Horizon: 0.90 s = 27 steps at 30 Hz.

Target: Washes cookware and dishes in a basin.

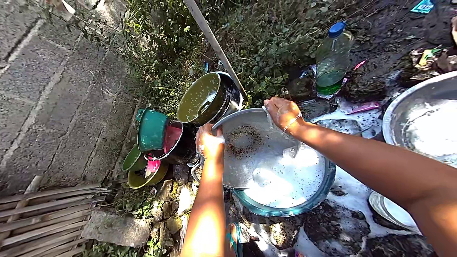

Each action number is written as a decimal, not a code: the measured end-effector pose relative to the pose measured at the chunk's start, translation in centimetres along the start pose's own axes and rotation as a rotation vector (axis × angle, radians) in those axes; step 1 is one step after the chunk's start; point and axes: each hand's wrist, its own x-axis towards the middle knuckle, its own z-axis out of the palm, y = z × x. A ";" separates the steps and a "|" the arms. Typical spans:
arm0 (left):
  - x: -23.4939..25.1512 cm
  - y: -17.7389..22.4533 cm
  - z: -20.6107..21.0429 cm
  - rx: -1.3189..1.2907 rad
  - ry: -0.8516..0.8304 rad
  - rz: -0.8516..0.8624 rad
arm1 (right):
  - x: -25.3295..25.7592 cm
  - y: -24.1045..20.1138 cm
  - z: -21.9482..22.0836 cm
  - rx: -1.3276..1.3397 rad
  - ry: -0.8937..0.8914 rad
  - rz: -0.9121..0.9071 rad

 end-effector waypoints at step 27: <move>-1.8 0.5 -4.3 -0.343 -0.361 0.406 | 1.6 -2.6 0.5 -0.038 -0.042 -0.137</move>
